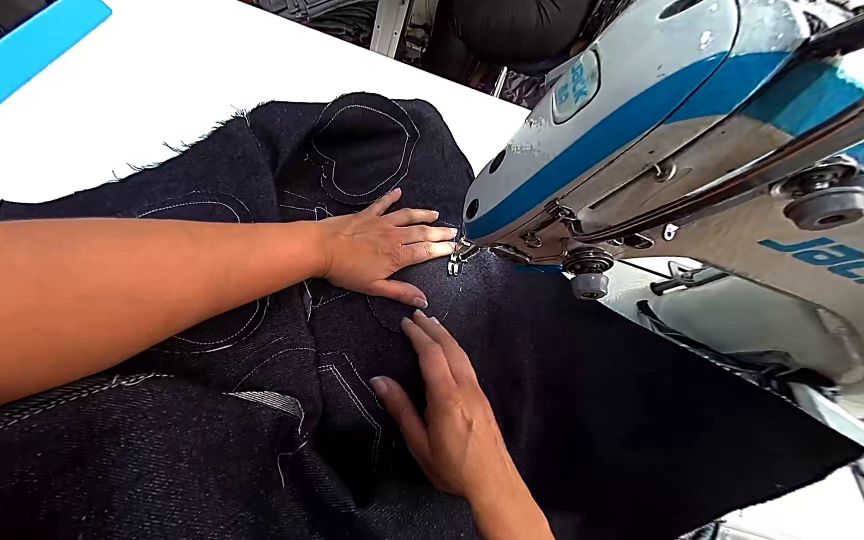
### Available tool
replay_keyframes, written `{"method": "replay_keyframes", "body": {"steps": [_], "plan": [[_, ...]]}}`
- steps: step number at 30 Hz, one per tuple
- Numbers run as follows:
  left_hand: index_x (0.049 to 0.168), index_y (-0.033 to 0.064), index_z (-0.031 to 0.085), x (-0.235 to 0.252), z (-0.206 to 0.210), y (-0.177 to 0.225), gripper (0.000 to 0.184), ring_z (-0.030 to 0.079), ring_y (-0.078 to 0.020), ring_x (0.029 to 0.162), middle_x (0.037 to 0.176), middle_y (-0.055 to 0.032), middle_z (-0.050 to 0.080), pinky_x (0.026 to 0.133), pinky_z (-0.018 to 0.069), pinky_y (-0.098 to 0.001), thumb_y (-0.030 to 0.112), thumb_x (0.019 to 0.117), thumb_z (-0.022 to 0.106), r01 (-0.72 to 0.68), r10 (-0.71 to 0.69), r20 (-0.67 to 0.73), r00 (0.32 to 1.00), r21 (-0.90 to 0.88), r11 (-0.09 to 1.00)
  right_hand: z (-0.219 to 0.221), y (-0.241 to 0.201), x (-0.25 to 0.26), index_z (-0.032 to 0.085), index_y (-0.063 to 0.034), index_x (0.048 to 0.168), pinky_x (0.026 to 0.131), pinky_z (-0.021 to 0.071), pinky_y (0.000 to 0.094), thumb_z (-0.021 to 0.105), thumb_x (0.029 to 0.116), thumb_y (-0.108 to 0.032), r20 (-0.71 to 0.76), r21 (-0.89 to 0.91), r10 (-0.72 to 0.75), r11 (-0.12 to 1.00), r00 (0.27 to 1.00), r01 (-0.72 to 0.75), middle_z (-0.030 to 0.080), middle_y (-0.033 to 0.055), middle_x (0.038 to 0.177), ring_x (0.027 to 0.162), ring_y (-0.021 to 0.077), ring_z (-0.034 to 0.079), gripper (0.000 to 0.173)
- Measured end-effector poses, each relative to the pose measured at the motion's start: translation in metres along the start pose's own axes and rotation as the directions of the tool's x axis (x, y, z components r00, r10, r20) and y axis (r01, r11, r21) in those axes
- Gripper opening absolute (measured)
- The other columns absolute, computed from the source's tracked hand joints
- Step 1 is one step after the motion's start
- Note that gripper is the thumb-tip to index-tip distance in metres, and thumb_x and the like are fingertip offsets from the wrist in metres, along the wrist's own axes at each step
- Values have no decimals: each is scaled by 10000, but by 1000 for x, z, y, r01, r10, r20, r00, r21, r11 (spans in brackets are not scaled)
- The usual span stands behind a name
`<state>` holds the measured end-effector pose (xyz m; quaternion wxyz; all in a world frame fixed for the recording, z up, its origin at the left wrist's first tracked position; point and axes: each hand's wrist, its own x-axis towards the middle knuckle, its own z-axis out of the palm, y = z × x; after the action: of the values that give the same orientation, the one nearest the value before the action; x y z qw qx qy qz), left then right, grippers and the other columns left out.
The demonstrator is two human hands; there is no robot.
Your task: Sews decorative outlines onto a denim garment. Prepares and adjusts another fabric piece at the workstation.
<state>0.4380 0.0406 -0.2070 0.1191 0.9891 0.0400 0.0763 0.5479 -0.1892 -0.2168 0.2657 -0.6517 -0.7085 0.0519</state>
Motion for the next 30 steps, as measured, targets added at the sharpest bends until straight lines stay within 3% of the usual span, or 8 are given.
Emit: {"method": "replay_keyframes", "body": {"steps": [5, 11, 23, 24, 26, 28, 29, 30], "plan": [[1612, 108, 323, 1, -3, 3, 825, 144, -374, 1577, 1685, -101, 276, 1173, 33, -748, 655, 999, 393, 43, -43, 53, 998, 4, 999, 18, 14, -6, 613, 17, 1375, 1144, 431, 433, 473, 1029, -468, -100, -139, -100, 987, 990, 85, 589, 181, 1450, 1384, 334, 536, 612], [1625, 103, 280, 4, -6, 10, 837, 88, -371, 1586, 1701, -102, 227, 1167, 0, -754, 658, 1007, 381, 156, -156, 83, 984, 12, 988, 7, 32, 0, 630, -9, 1368, 1147, 430, 406, 506, 1025, -407, -84, -107, -148, 985, 985, 139, 609, 151, 1438, 1378, 300, 549, 540], [1637, 102, 236, 11, -3, 14, 888, 76, -373, 1587, 1714, -100, 180, 1149, -14, -779, 708, 996, 335, 374, -375, 19, 927, 15, 927, -32, 79, 35, 638, -23, 1361, 1122, 462, 406, 560, 1021, -287, 119, 19, -284, 959, 951, 284, 612, 143, 1434, 1357, 274, 570, 437], [1638, 116, 241, 11, -3, 14, 871, 62, -384, 1586, 1715, -99, 174, 1141, -14, -788, 702, 999, 337, 367, -368, 12, 930, 18, 930, -47, 76, 37, 651, -32, 1349, 1092, 495, 411, 571, 1013, -295, 176, 15, -275, 961, 945, 277, 629, 132, 1414, 1324, 263, 599, 434], [1623, 167, 312, 9, -3, 12, 767, 44, -408, 1582, 1709, -78, 209, 1108, -10, -822, 643, 1022, 353, 278, -278, -18, 960, 28, 960, -86, 55, 35, 711, -70, 1264, 897, 596, 385, 565, 1004, -347, 205, -58, -233, 967, 951, 249, 722, 87, 1238, 1096, 205, 716, 407], [1587, 153, 397, 8, -5, 5, 679, 82, -386, 1583, 1687, -53, 287, 1103, -40, -822, 565, 1050, 348, 122, -122, -11, 993, 31, 992, -115, 12, 22, 730, -95, 1210, 683, 573, 335, 519, 1026, -380, 135, -116, -137, 981, 981, 153, 742, 50, 1069, 856, 147, 707, 400], [1587, 126, 391, 9, -7, 2, 683, 96, -370, 1585, 1682, -61, 296, 1121, -54, -802, 553, 1057, 336, 62, -63, 28, 998, 30, 998, -119, -15, 14, 719, -72, 1222, 700, 577, 365, 537, 1033, -373, 123, -102, -67, 992, 990, 80, 739, 79, 1086, 885, 178, 710, 400], [1590, 100, 375, 10, -10, -1, 699, 119, -352, 1585, 1679, -80, 300, 1150, -49, -773, 552, 1060, 327, 19, -21, 66, 998, 31, 999, -112, -39, 8, 706, -53, 1249, 800, 592, 402, 564, 1030, -391, 116, -84, -4, 996, 993, 14, 734, 107, 1166, 1005, 218, 717, 427]]}}
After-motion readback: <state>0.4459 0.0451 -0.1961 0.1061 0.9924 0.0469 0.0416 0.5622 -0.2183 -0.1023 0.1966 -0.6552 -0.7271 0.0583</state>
